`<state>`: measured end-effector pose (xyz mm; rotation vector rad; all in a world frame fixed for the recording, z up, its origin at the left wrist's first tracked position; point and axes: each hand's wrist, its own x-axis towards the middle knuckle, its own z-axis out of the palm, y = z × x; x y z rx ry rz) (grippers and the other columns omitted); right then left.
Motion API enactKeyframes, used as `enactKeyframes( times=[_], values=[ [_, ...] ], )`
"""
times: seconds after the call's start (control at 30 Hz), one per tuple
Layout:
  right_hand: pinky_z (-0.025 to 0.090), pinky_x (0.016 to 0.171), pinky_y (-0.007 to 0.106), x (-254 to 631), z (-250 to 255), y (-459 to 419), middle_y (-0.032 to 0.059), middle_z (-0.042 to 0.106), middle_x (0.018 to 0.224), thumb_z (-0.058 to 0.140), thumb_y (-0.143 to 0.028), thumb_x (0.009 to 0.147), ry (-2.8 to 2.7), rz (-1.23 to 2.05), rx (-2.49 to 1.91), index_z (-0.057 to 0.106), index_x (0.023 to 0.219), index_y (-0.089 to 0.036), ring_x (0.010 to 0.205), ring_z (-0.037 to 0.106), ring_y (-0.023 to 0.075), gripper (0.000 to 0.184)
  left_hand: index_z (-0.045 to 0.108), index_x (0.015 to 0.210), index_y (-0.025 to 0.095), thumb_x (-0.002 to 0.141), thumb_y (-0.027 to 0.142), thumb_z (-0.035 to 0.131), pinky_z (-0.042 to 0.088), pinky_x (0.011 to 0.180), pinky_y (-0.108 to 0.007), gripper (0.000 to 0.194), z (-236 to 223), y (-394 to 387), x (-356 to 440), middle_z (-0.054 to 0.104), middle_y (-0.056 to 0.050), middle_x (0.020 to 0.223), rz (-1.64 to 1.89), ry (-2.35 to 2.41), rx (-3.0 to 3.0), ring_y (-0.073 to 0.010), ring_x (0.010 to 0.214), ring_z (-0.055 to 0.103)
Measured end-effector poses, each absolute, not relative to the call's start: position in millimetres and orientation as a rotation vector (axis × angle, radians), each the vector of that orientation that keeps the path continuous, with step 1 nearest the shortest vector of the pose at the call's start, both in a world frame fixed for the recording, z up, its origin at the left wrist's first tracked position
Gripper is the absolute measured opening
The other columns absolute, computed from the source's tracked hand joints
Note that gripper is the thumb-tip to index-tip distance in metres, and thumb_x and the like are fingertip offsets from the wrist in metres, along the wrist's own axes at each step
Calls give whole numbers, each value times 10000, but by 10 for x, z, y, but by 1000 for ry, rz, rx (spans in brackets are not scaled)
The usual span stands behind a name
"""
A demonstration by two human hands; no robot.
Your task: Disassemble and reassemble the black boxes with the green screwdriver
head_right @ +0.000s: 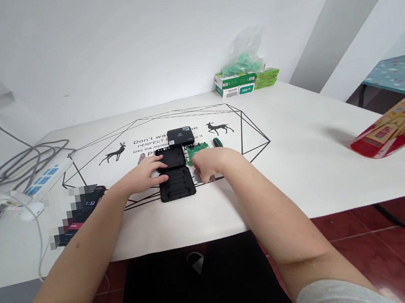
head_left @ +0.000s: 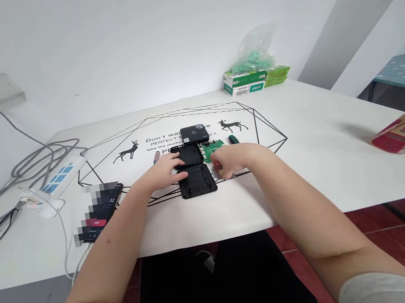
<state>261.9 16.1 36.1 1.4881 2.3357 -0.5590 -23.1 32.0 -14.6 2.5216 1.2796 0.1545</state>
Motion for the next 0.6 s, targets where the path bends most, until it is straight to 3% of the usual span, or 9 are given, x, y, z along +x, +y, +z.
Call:
enactKeyframes(
  times=[0.13,0.27,0.6],
  values=[
    [461,710,333,2673,327,260,62,776,1023,889,-277,749,2407,-614,1582,767,995,-234,885,713,256,278,762,1351,208,1022,546,617,202,1368,-594,493,-133,297,-193,604,-157,1626,196,1258,2553,-358,1575,465],
    [476,753,331,2803,259,422,85,799,1116,792,-202,830,2500,-489,1675,792,1005,-232,923,715,246,178,781,1310,206,1003,526,631,233,1356,-593,468,-106,277,-183,657,-147,1564,210,1230,2565,-364,1526,507],
    [437,659,324,2770,194,461,52,767,860,705,-120,783,2511,-486,1674,746,774,-223,721,641,202,111,792,1290,228,998,538,619,413,1242,-547,460,-59,228,-164,735,-119,1424,225,1172,2565,-365,1424,578]
  ],
)
